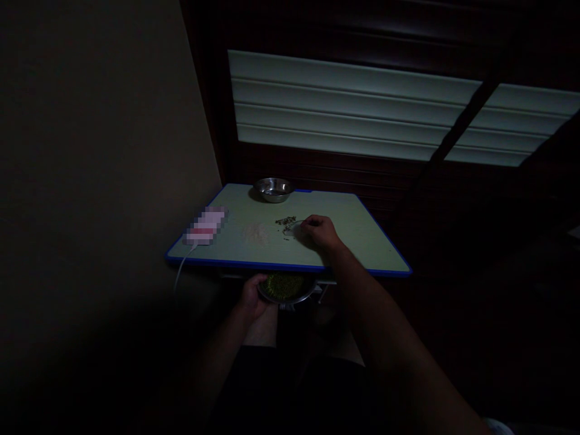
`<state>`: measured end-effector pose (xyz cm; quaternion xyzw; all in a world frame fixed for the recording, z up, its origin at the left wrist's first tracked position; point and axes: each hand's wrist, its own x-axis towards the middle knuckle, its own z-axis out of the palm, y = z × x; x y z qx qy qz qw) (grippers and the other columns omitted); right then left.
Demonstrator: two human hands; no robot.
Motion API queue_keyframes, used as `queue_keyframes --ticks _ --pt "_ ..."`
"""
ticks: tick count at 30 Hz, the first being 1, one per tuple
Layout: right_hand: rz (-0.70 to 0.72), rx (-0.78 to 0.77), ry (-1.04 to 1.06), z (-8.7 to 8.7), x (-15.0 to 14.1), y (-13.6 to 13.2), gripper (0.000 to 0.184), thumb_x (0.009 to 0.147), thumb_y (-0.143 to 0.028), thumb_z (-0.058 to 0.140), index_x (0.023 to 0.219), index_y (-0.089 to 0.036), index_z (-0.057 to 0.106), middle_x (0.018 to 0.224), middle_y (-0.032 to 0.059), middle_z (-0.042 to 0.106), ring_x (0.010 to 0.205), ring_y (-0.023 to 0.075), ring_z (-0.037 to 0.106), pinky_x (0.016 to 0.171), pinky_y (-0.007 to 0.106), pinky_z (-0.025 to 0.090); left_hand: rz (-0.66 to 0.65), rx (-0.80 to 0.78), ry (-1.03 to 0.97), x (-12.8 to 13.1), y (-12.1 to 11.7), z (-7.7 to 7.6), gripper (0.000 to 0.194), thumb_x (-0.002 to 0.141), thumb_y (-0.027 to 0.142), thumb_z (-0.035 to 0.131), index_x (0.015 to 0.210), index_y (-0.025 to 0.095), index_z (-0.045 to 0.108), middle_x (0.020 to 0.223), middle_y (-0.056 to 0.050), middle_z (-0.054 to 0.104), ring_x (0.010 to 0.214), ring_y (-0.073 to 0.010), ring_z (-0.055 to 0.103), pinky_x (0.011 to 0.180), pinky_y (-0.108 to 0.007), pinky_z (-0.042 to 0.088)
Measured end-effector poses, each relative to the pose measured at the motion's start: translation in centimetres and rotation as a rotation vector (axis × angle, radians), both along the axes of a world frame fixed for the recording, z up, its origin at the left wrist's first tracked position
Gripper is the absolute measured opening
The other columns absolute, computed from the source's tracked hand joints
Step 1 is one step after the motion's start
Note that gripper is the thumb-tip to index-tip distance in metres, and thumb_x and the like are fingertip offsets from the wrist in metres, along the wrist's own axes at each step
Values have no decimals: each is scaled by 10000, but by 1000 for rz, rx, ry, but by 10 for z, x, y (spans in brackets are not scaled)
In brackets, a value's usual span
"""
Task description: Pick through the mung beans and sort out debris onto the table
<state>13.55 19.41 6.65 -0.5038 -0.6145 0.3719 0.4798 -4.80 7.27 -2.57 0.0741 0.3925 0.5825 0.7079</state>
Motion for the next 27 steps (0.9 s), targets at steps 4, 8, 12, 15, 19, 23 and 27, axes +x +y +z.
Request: queue_keyframes --ticks 4,8,12,15,19,23,27 --pt "-120 145 -76 -5 4 8 127 641 -290 557 655 -185 628 638 -10 623 659 141 556 666 264 445 2 6 19 1 -1 2 165 699 134 548 762 116 699 714 -87 739 677 -221 687 745 -380 565" --pt "-151 181 -128 -11 6 13 151 666 -307 542 684 -188 634 669 -10 633 682 145 567 699 270 444 8 12 8 2 -1 3 170 701 128 543 763 106 700 724 -88 741 686 -216 688 765 -376 564" --pt "-130 190 -139 -14 5 15 148 667 -304 538 687 -191 632 667 -10 631 675 145 562 691 272 436 11 7 7 2 -2 5 176 701 128 545 775 102 702 736 -95 745 687 -222 691 751 -382 566" --pt "-123 186 -143 -14 6 14 140 659 -294 537 683 -194 632 662 -12 630 676 146 560 679 269 430 21 15 8 3 -2 5 168 694 132 550 770 120 700 729 -84 744 685 -224 692 752 -387 566" --pt "-126 183 -137 -12 6 13 127 651 -290 544 658 -191 624 647 -12 618 666 147 553 676 273 426 2 19 1 2 -1 3 179 690 139 554 785 114 704 735 -89 745 689 -229 691 746 -394 565" --pt "-127 178 -125 -9 5 11 128 654 -298 545 645 -190 614 635 -12 614 657 148 551 678 279 425 3 34 -8 0 0 -2 190 683 139 559 801 107 705 726 -87 742 678 -229 687 749 -400 562" --pt "-112 154 -112 -8 4 10 125 647 -291 547 647 -189 618 629 -12 618 650 146 549 653 272 419 -5 24 -10 0 1 -3 178 682 145 560 789 120 700 736 -88 745 694 -239 696 736 -399 564"
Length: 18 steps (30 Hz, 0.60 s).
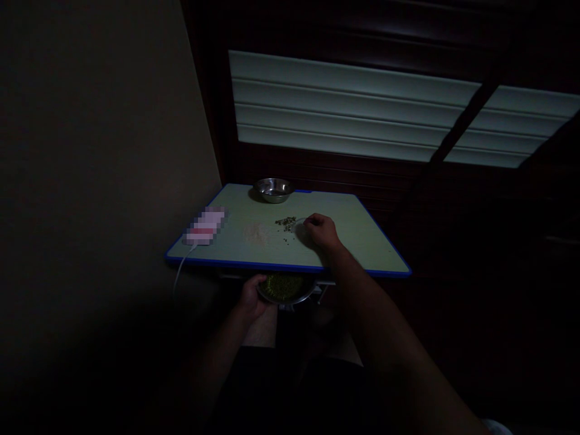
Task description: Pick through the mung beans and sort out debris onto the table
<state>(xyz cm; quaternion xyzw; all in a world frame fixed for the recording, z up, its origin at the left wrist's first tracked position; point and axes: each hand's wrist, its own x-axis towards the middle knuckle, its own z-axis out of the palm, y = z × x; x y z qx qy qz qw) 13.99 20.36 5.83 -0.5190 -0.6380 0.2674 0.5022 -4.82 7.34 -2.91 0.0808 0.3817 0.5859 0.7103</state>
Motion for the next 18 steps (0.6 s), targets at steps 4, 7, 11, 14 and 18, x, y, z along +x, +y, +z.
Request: queue_keyframes --ticks 4,7,11,14,18 --pt "1 -6 9 0 0 0 113 627 -279 556 639 -186 619 620 -15 612 644 146 545 652 273 415 0 -6 -11 0 1 0 184 668 139 565 794 125 698 723 -84 739 689 -240 695 746 -407 565" --pt "7 1 17 0 0 1 118 625 -286 560 639 -186 620 629 -13 614 649 148 543 656 275 418 22 -1 -3 0 1 -2 186 667 136 569 801 133 697 704 -65 732 673 -228 687 738 -400 567" --pt "21 -17 23 1 0 0 116 616 -286 565 626 -185 622 616 -10 603 640 149 537 631 272 411 20 -1 0 -1 2 -4 182 669 137 574 800 121 699 712 -74 733 683 -223 688 729 -380 567" --pt "28 -27 26 3 0 -2 111 604 -284 575 614 -185 625 597 -13 596 626 148 529 628 275 410 18 -6 3 0 1 -2 181 672 141 572 799 124 700 738 -80 744 704 -230 696 737 -387 569" --pt "37 -60 30 5 -1 -5 124 595 -296 583 609 -180 626 586 -14 594 608 141 520 613 268 407 5 -19 1 1 0 2 163 688 140 567 779 113 699 750 -94 749 698 -225 697 737 -379 571"
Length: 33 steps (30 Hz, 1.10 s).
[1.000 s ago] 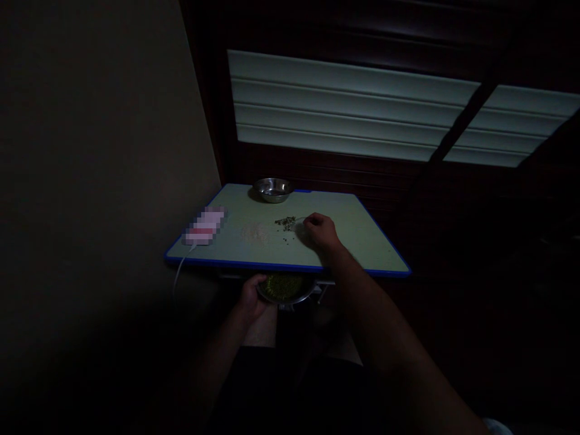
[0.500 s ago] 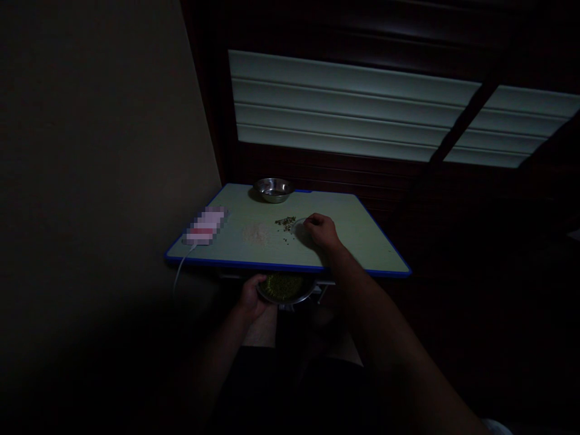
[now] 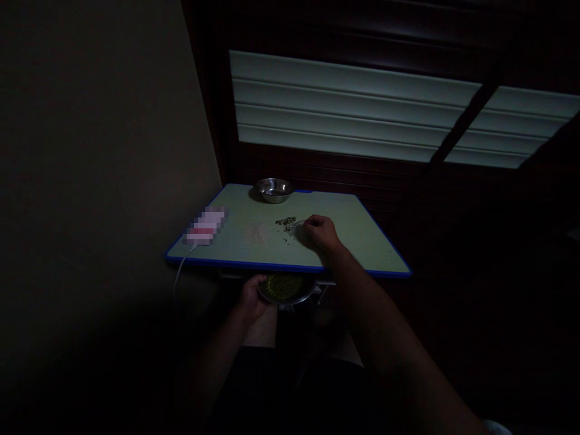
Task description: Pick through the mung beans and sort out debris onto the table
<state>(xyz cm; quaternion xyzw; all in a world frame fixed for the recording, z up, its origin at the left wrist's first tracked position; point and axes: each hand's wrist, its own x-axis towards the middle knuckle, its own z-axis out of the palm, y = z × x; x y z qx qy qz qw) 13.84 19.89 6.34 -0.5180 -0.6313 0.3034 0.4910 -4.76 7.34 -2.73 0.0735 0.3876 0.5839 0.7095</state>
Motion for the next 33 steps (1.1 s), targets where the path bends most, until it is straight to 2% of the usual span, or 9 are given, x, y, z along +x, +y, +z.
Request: queue_keyframes --ticks 5,18,27,33 --pt "40 -55 8 2 -1 -3 152 595 -315 598 624 -170 635 592 -8 599 589 135 517 580 259 404 4 11 -4 0 -1 0 167 693 138 571 799 120 699 763 -85 753 699 -219 698 729 -368 571" --pt "-106 47 -100 -4 1 4 120 659 -275 564 658 -182 640 636 -4 639 649 145 561 652 269 428 12 9 5 0 -1 1 184 679 138 568 804 106 699 737 -89 742 693 -226 687 758 -391 563" --pt "-7 48 -33 -7 1 7 150 662 -316 583 692 -190 658 686 8 663 678 160 586 696 298 457 14 7 20 1 -1 1 170 683 136 565 782 119 702 739 -85 747 701 -229 694 788 -403 565" --pt "-5 72 -31 -10 3 9 136 650 -308 586 686 -198 658 676 2 653 678 157 587 698 296 473 -1 19 5 0 0 -1 189 673 138 566 800 123 705 736 -80 746 722 -238 699 781 -408 566"
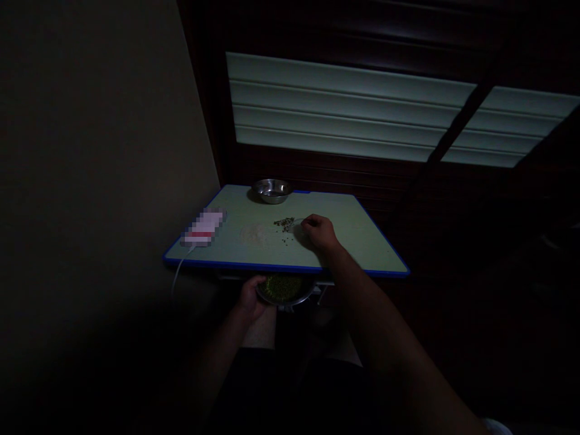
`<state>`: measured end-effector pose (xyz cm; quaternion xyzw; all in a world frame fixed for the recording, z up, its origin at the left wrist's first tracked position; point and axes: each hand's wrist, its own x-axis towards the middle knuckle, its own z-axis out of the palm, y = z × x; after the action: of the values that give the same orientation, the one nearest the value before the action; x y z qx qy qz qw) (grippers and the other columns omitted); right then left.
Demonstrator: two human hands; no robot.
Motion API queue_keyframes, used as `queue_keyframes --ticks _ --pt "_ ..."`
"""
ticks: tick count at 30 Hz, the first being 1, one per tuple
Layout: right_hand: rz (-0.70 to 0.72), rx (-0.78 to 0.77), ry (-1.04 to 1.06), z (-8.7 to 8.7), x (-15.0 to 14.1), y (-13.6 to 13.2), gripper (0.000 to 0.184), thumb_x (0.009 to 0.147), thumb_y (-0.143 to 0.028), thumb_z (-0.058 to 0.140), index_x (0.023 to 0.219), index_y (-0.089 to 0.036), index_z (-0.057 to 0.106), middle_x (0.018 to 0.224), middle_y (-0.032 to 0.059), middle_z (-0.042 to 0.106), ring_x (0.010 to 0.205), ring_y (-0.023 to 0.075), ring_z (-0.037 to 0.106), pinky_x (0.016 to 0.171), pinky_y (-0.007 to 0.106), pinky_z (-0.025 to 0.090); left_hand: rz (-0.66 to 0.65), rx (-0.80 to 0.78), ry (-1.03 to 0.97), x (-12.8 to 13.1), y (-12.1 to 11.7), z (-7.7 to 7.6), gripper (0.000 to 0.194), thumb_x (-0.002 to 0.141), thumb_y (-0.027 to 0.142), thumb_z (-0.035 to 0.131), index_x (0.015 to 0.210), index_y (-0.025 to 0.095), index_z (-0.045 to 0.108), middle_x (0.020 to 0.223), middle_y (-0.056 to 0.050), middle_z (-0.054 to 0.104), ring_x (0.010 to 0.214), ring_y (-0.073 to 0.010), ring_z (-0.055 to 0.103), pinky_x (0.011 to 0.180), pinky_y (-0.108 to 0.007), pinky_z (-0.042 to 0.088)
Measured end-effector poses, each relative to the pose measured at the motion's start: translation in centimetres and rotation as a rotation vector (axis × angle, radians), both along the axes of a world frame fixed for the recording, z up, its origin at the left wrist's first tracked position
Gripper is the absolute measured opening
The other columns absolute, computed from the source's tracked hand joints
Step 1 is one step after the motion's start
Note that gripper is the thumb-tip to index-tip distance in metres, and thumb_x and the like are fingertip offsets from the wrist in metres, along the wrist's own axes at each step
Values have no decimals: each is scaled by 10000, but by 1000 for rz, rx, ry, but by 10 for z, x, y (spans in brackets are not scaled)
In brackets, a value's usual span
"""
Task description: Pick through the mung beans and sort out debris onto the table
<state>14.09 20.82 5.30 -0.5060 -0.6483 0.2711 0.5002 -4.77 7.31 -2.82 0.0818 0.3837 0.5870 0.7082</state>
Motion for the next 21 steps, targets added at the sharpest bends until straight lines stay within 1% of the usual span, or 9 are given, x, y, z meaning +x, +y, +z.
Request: queue_keyframes --ticks 5,9,15,21 --pt "8 -19 19 1 -1 0 137 651 -318 590 681 -201 655 670 6 662 674 163 587 709 309 481 2 -15 13 0 0 1 177 668 136 562 783 129 697 737 -84 746 706 -238 698 769 -411 569" --pt "18 -38 15 3 -1 -2 140 651 -326 598 684 -203 655 680 7 672 687 168 593 717 313 487 15 -19 -22 0 0 1 209 658 125 568 822 128 698 751 -84 747 726 -249 702 788 -428 565" --pt "-9 -24 22 3 0 -2 116 633 -289 574 668 -203 644 669 -3 656 691 165 589 724 307 479 12 -12 -12 -1 1 -3 191 669 134 574 814 118 697 731 -82 741 707 -236 703 773 -402 569" --pt "-17 -42 33 2 -2 -2 126 623 -285 565 659 -191 639 644 -8 633 653 152 566 676 286 457 12 -15 -32 -1 2 -3 182 666 134 575 798 121 699 753 -93 752 699 -240 705 754 -405 573"
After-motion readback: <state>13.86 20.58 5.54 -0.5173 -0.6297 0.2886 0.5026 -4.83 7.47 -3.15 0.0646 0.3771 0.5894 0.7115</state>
